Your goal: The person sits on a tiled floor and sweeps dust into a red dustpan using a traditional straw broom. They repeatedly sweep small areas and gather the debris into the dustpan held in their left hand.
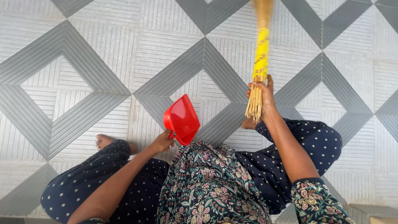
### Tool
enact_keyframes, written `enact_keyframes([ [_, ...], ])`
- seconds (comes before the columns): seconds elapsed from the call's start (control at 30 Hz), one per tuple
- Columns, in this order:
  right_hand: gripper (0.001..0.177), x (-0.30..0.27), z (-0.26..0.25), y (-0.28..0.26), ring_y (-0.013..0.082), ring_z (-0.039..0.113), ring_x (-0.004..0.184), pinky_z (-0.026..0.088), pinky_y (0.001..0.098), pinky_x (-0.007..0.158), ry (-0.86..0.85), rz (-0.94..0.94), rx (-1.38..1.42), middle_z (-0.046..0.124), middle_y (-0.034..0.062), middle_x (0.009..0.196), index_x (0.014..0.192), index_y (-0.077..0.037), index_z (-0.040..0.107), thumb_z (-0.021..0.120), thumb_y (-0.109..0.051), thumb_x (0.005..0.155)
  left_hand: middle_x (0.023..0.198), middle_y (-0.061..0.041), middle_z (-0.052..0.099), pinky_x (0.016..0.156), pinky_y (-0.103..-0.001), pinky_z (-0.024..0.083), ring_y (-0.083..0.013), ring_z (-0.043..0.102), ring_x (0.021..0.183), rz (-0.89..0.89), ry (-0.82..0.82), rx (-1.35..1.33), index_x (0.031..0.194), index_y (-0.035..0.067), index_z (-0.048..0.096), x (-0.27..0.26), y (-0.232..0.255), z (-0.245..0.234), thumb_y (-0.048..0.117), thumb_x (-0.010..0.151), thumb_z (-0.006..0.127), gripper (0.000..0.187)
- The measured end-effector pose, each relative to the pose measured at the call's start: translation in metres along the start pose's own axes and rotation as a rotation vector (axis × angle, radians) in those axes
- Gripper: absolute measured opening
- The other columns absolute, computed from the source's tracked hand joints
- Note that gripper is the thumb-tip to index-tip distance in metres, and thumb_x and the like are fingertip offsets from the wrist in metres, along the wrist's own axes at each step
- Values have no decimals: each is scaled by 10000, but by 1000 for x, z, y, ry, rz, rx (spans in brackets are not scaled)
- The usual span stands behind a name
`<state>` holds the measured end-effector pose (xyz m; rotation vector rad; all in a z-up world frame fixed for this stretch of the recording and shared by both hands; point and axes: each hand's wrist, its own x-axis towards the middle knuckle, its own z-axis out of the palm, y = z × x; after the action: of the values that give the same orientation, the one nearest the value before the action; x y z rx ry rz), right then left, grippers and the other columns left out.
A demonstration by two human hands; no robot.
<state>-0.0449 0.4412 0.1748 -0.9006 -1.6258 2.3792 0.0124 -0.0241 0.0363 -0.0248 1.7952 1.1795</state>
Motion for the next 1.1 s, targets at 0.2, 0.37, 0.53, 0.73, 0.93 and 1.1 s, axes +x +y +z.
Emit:
enact_keyframes([
  [0.2, 562, 70, -101, 24, 314, 652, 683, 623, 469, 613, 532, -157, 423, 622, 149, 953, 1218, -163, 343, 716, -57, 811, 802, -70, 630, 505, -292, 488, -118, 559, 579, -58, -10, -22, 1375, 62, 427, -15, 14, -5, 218, 998, 584, 437],
  [0.37, 297, 65, -146, 31, 342, 749, 833, 657, 490, 717, 451, 1, 733, 707, 166, 993, 1125, -15, 557, 653, -169, 890, 788, -72, 627, 500, -293, 467, -133, 532, 543, -88, -13, -33, 1391, 66, 402, -13, 13, -8, 221, 1000, 575, 455],
  [0.53, 214, 56, -138, 54, 333, 726, 904, 634, 507, 789, 448, 75, 703, 707, 151, 1007, 1044, -27, 593, 637, -182, 902, 780, -67, 625, 498, -291, 462, -124, 531, 541, -70, -16, -33, 1370, 58, 416, -6, 4, -7, 194, 988, 589, 441],
  [0.73, 235, 71, -122, 48, 274, 678, 889, 622, 519, 823, 330, 107, 504, 642, 100, 991, 1039, -79, 568, 703, -127, 852, 789, -60, 628, 495, -292, 462, -122, 523, 534, -92, -14, 29, 1357, 78, 421, -10, 4, -7, 219, 993, 585, 423],
  [0.93, 454, 59, -65, 38, 226, 597, 837, 621, 462, 800, 23, 54, 197, 561, 69, 959, 1201, -104, 467, 736, -84, 835, 791, -67, 640, 503, -304, 485, -133, 554, 545, -54, -3, 117, 1329, 56, 402, -16, 8, -7, 242, 1002, 572, 413],
  [1.1, 726, 1, 25, 32, 191, 672, 852, 644, 408, 707, -196, 185, -79, 583, 84, 1006, 1421, -145, 304, 721, -122, 826, 797, -88, 670, 528, -310, 516, -147, 588, 574, -51, -10, 155, 1297, 18, 412, -22, 10, -8, 259, 1006, 579, 413],
])
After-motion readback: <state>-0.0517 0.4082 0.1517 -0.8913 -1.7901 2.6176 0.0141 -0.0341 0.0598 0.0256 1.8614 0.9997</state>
